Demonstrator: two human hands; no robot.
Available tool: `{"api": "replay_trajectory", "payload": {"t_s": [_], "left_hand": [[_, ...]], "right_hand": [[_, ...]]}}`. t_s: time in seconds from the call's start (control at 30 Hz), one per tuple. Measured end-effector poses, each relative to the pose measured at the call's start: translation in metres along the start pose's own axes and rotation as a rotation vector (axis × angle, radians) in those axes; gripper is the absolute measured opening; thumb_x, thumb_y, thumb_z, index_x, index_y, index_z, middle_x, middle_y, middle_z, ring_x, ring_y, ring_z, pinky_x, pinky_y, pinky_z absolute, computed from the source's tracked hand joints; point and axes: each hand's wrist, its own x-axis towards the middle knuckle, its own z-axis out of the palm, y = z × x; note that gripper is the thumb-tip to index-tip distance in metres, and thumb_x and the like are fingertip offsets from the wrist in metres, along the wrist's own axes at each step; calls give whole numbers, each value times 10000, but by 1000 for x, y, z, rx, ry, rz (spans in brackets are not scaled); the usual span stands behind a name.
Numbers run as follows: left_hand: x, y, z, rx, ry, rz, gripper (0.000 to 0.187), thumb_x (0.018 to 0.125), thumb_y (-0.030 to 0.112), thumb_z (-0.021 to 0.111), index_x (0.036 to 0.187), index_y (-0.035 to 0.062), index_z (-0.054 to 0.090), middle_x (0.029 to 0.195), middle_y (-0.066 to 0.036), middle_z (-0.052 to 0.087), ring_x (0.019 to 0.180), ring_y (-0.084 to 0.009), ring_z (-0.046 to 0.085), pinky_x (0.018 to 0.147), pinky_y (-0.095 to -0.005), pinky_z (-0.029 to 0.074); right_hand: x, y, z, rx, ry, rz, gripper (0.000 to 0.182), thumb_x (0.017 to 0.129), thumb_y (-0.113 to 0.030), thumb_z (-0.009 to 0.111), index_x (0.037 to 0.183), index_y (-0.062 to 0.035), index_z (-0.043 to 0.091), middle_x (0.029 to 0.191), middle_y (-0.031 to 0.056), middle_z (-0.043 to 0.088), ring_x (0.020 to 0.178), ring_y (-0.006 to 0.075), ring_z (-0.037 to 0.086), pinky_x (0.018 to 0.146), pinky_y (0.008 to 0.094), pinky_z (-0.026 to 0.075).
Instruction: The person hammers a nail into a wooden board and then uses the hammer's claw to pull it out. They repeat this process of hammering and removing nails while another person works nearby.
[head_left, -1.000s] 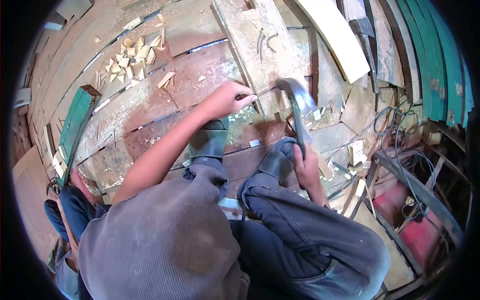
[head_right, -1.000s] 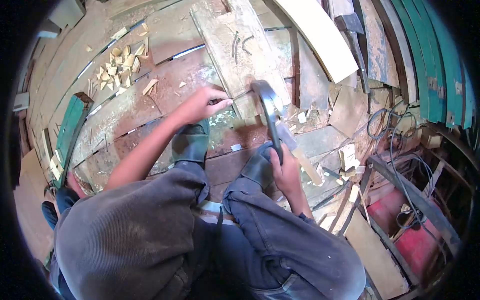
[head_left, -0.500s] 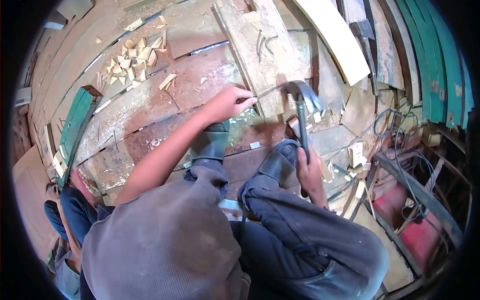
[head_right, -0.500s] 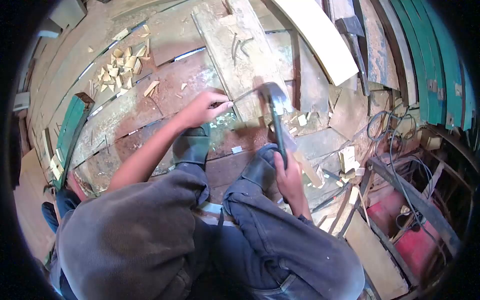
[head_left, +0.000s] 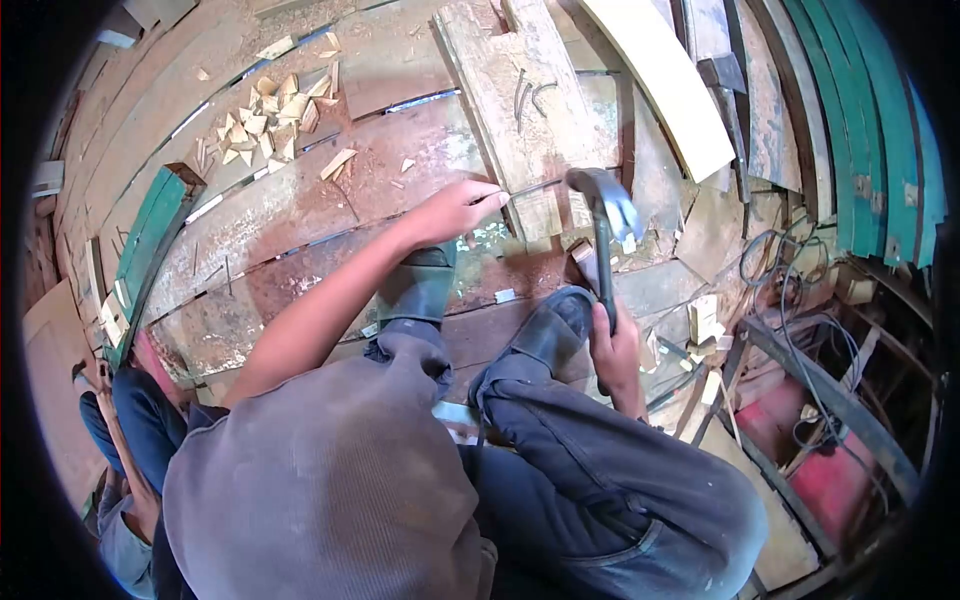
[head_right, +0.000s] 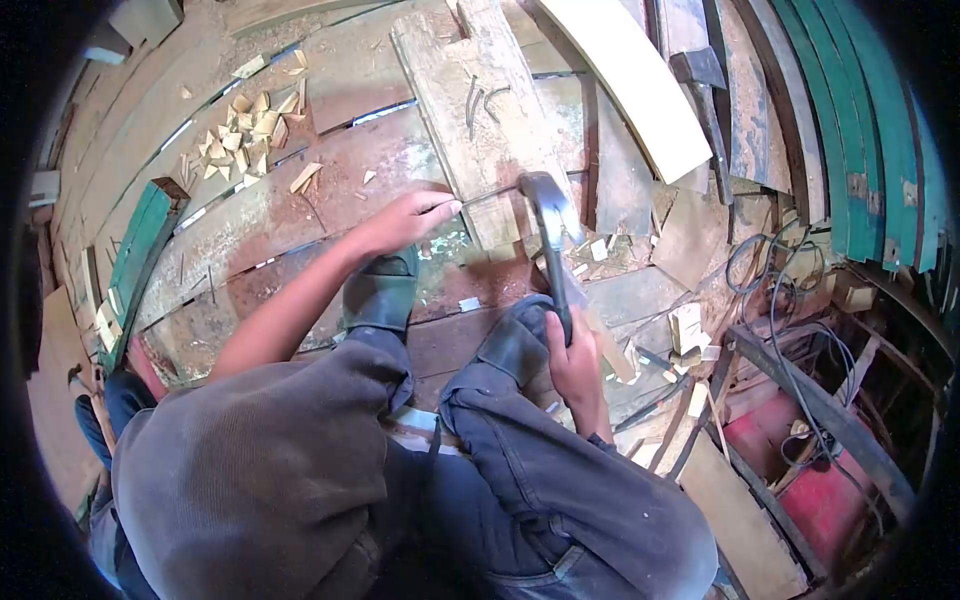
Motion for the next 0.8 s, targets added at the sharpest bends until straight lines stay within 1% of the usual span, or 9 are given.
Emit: {"api": "replay_trajectory", "payload": {"t_s": [0.13, 0.17, 0.3, 0.47, 0.5, 0.57, 0.67, 0.73, 0.8], "left_hand": [[-2, 0, -4, -51, -23, -41, 380, 1051, 342, 469, 866, 17, 538, 751, 8, 459, 733, -84, 446, 653, -293, 443], [-2, 2, -4, -90, -29, -61, 380, 1050, 344, 471, 851, 26, 534, 749, 11, 457, 716, -81, 449, 635, -288, 446], [-1, 4, -2, -334, -65, -130, 373, 1044, 343, 482, 798, 65, 512, 738, 20, 447, 640, -84, 460, 561, -276, 448], [-3, 2, -5, -340, -88, -80, 358, 1041, 343, 488, 791, 87, 498, 672, 43, 383, 578, -84, 423, 529, -267, 438], [-1, -1, -6, -402, -103, -82, 399, 1036, 348, 498, 754, 67, 507, 660, 42, 425, 573, -68, 451, 500, -259, 435], [0, -4, -4, -428, -109, -102, 381, 1040, 348, 491, 747, 106, 458, 657, 59, 367, 562, -68, 398, 508, -263, 427], [-3, 4, -4, -415, -91, -118, 373, 1041, 345, 492, 741, 134, 425, 652, 77, 321, 552, -64, 358, 505, -263, 414], [-3, 5, -3, -402, -85, -115, 369, 1040, 345, 493, 743, 135, 428, 648, 79, 314, 551, -62, 354, 502, -260, 410], [-3, 5, -4, -429, -92, -102, 373, 1041, 345, 492, 738, 137, 431, 642, 83, 307, 547, -56, 346, 497, -250, 397]], "right_hand": [[-25, 7, -4, 216, 12, -62, 261, 989, -230, 540, 1057, 17, 590, 683, 161, 589, 588, 299, 590, 569, 386, 446], [-23, 9, -2, 199, 37, -157, 242, 981, -214, 535, 1046, 14, 581, 697, 175, 593, 600, 325, 595, 574, 396, 450], [3, 0, 14, -17, 13, -87, 232, 995, -236, 538, 1005, -5, 553, 679, 188, 549, 589, 355, 555, 577, 412, 444], [-14, -7, 1, 78, 47, -14, 250, 999, -260, 540, 952, -16, 569, 640, 97, 544, 578, 214, 563, 549, 366, 427], [-16, -4, 6, 154, 124, -153, 374, 1028, -364, 479, 912, -13, 536, 577, -17, 483, 488, 67, 446, 452, 252, 341], [-14, 10, 8, 143, 145, -283, 400, 1021, -393, 477, 900, -16, 531, 576, -16, 484, 481, 71, 455, 447, 259, 343], [-3, 14, 10, 15, 27, -201, 313, 988, -271, 548, 1078, 29, 570, 712, 190, 601, 670, 362, 617, 645, 421, 480], [9, 6, 15, -102, -73, -49, 276, 994, -258, 547, 1069, 7, 560, 690, 200, 583, 649, 377, 615, 609, 441, 465], [6, -8, 5, -90, -20, -37, 245, 1001, -251, 541, 1044, -10, 560, 677, 190, 578, 636, 365, 615, 585, 438, 452]]}}
